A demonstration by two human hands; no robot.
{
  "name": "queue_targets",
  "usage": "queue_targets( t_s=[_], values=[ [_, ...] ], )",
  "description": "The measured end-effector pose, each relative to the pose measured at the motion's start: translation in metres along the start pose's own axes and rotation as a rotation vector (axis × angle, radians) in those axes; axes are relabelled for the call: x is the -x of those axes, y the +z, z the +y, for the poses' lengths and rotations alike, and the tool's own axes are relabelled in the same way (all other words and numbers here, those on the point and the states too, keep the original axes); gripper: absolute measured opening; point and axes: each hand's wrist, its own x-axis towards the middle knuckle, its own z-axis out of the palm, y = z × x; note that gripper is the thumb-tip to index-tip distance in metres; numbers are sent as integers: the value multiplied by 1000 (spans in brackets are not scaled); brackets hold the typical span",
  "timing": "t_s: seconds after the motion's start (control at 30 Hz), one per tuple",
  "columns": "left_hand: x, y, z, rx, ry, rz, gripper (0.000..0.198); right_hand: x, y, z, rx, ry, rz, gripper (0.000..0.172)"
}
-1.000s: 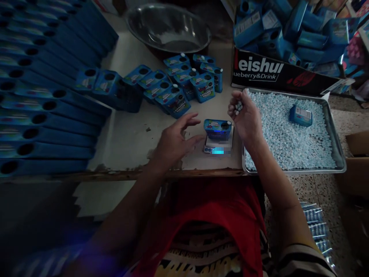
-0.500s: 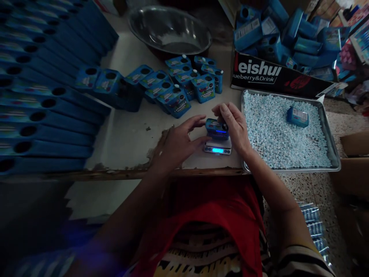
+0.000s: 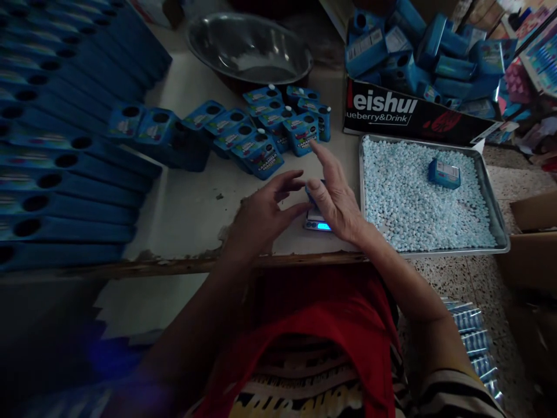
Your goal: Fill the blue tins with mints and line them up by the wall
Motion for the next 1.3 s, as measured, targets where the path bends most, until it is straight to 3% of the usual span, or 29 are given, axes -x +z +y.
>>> queue_targets(
  t_s=[0.1, 0.17, 0.23, 0.3, 0.33, 0.43, 0.5, 0.6, 0.7, 0.77, 0.83, 0.9, 0.97, 1.13, 1.3],
  values=[
    [0, 0, 0, 13, -3, -4, 60, 2, 4, -11, -85, -18, -65, 78],
    [0, 1, -4, 20, -27, -1, 63, 4, -7, -12, -174, -24, -26, 72],
    [0, -1, -12, 28, -46, 22, 67, 10, -32, -1, -124, 35, 85, 64],
    [1, -4, -19, 19, -54, 51, 67, 23, -66, 22, 140, 156, 169, 57],
    [1, -6, -23, 10, -58, 63, 66, 32, -82, 35, 297, 196, 149, 54],
    [0, -12, -29, -3, -69, 82, 64, 60, -118, 74, 710, 245, -165, 60],
    [-2, -12, -28, 7, -67, 91, 63, 73, -126, 90, 900, 216, -323, 60],
    [-6, -10, -22, 18, -59, 93, 60, 76, -121, 97, 1058, 164, -409, 47],
    [-6, -9, -17, 36, -61, 82, 62, 70, -116, 97, 1028, 139, -472, 29],
    [-4, -10, -15, 52, -60, 88, 62, 69, -118, 101, 893, 185, -335, 24],
    [-3, -11, -15, 59, -53, 101, 61, 70, -123, 107, 608, 317, -23, 23],
    [-2, -10, -15, 53, -40, 110, 59, 71, -131, 113, 121, 478, 308, 21],
    [-4, -8, -14, 42, -20, 118, 59, 69, -139, 119, -331, 577, 487, 26],
    [-11, -6, -13, 29, 66, 144, 61, 63, -151, 119, -994, 577, 594, 40],
    [-11, -12, -17, 24, 54, 176, 58, 53, -138, 113, -1406, 691, 699, 34]
  ],
)
